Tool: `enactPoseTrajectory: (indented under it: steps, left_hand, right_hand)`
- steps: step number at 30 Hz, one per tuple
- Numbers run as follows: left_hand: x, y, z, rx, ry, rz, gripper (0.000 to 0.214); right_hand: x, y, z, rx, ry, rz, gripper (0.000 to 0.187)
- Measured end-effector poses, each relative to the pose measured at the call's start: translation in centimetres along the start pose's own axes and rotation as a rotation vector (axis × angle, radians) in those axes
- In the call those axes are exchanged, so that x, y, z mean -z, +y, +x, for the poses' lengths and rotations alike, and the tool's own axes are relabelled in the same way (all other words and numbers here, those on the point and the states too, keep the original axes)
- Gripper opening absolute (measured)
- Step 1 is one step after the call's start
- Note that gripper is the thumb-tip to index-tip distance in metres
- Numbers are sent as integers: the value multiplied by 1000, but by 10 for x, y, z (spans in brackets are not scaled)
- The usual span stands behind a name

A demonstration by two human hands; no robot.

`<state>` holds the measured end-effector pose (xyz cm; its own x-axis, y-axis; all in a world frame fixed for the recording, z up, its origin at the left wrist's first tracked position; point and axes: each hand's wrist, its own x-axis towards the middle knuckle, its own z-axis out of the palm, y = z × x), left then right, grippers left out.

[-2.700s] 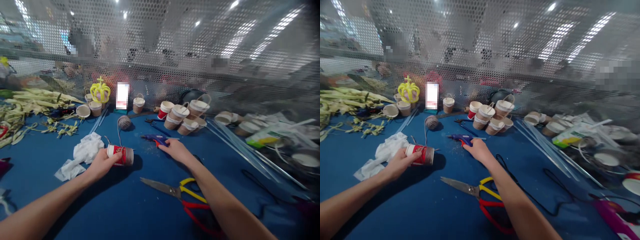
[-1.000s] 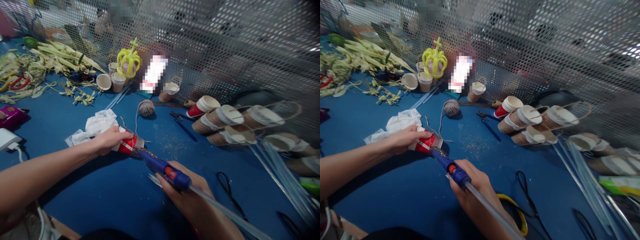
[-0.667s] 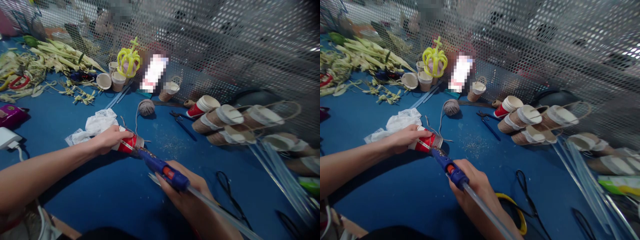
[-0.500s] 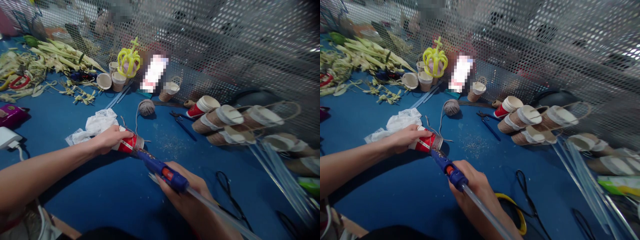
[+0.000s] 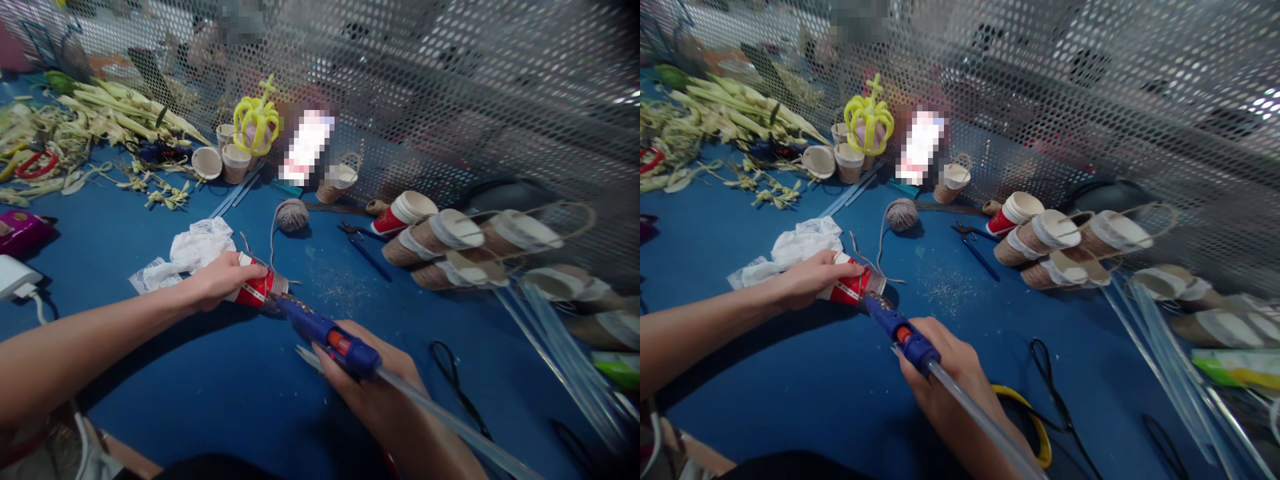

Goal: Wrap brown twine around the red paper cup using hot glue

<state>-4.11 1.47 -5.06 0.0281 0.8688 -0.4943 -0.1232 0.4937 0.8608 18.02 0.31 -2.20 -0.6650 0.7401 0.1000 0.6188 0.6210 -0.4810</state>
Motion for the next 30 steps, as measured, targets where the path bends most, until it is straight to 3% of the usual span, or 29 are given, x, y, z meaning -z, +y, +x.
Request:
enactPoseTrajectory:
  steps: [10, 17, 26, 30]
  left_hand:
    - [-3, -4, -3, -101, -28, 121, 18]
    - [-3, -1, -6, -177, -38, 249, 20]
    - [-4, 0, -7, -169, -97, 195, 19]
    - [-2, -1, -6, -220, -104, 260, 22]
  right_hand:
    - [7, -5, 3, -29, 75, 4, 10]
    - [12, -5, 8, -61, 79, 27, 16]
    - [11, -4, 2, -49, 20, 24, 5]
    - [12, -3, 3, -37, 39, 11, 11]
